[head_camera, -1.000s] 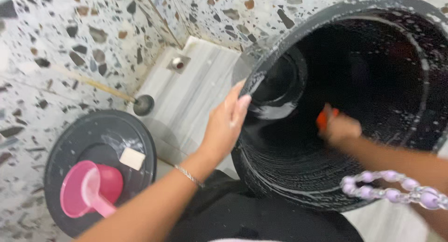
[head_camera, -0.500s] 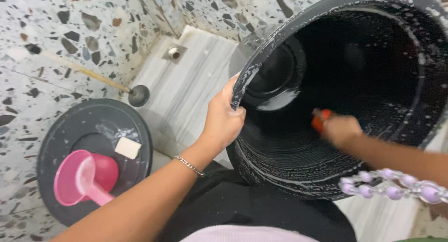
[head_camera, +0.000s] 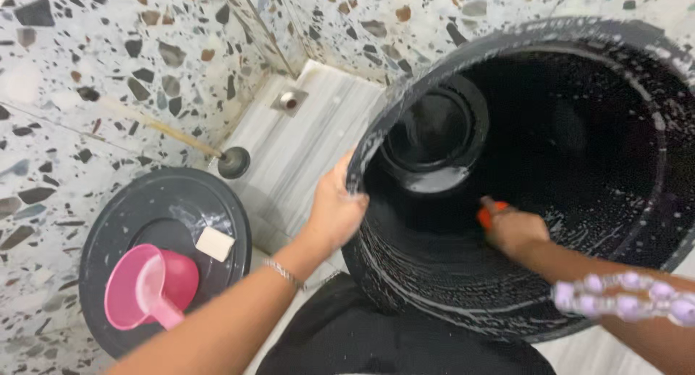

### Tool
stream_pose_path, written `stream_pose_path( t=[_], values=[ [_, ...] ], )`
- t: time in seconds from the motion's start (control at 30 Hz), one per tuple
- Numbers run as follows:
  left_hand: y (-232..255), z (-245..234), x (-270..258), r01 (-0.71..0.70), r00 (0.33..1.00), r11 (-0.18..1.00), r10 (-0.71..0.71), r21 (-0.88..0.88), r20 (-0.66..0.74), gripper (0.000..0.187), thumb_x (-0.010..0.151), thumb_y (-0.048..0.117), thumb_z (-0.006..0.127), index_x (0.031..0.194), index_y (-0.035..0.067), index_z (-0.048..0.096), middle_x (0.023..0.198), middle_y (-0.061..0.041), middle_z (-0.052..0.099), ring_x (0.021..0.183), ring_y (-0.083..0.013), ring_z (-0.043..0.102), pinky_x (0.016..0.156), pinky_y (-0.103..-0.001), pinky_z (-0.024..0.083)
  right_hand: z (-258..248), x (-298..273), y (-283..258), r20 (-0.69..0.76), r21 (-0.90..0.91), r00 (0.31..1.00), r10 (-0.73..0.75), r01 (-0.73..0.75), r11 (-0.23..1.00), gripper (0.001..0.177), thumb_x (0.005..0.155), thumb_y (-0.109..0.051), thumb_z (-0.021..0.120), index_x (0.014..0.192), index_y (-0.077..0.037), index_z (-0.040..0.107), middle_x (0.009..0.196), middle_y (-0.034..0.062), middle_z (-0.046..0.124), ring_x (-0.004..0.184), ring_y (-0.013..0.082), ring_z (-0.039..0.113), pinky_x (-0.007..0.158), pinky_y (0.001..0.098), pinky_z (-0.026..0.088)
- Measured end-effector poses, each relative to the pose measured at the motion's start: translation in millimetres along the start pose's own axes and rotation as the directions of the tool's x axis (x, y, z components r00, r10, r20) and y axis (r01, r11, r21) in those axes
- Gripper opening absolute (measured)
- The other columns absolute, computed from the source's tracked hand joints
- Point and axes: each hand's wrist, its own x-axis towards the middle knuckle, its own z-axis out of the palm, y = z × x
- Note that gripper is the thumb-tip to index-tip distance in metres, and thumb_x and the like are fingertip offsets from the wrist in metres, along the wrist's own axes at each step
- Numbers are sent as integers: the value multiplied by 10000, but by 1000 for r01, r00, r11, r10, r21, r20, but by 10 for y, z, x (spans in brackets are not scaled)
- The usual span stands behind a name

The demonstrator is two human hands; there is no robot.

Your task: The person scrubs a large black bucket and a smaller transparent bowl using a brush with soap, and then rinses them under a running faucet.

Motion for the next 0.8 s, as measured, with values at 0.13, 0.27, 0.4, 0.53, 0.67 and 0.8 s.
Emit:
stream_pose_path(
  t=[0.13, 0.27, 0.4, 0.53, 0.67, 0.8],
  values=[
    [21, -10, -55, 362, 932, 932, -361, 20, -46, 752, 726, -138, 516, 1437, 98, 583, 1023, -143, 711, 894, -204, 642, 823, -327, 538, 86, -140, -655, 45, 147, 966, 255, -259, 955, 714, 959, -495, 607, 1545, -189, 338, 1141, 112, 716, 902, 235, 792, 758, 371, 628],
    [-65, -58, 31, 153, 987, 986, -150, 59, -53, 512, 828, 18, 596, 1337, 54, 630, 937, -100, 726, 849, -153, 646, 806, -325, 546, -125, 374, -2026, -194, 972, 978, 79, 181, 150, 490, 966, -441, 595, 1207, -18, 653, 1013, 177, 705, 884, 265, 667, 766, 413, 542],
    [-94, -8, 261, 47, 995, 998, -44, 43, -84, 401, 1021, 364, 603, 1213, 19, 671, 953, -110, 722, 883, -166, 653, 841, -346, 536, -1016, 539, -2072, -416, 693, 833, 364, 550, -467, 454, 983, -294, 561, 1354, -31, 560, 1133, 119, 693, 971, 210, 678, 868, 368, 562],
    [3, -29, 452, 312, 945, 946, -300, 83, -131, 534, 1058, 482, 474, 1073, -17, 662, 842, -196, 663, 791, -271, 564, 783, -399, 506, -315, -448, -1937, -792, 610, 598, 123, 762, 219, 658, 1045, -278, 607, 1577, 25, 368, 1535, 240, 522, 1395, 317, 513, 1119, 383, 398],
    [25, -234, 283, 176, 982, 980, -169, 91, -86, 551, 1058, 486, 393, 1092, -12, 627, 930, -187, 665, 835, -288, 577, 837, -389, 477, -185, -961, -1272, 21, 606, 1000, -13, -3, 796, 904, 894, -551, 658, 1615, -171, 268, 1278, 188, 706, 1128, 288, 746, 979, 336, 568],
    [-91, -143, 294, 165, 986, 980, -168, 115, 15, 603, 1124, 467, 312, 1104, -69, 588, 991, -273, 605, 911, -350, 524, 899, -409, 485, -132, -827, -1647, -430, 731, 899, -88, 403, 550, 895, 902, -505, 670, 1570, -91, 242, 1234, 178, 684, 1092, 291, 703, 925, 343, 531]
  ],
)
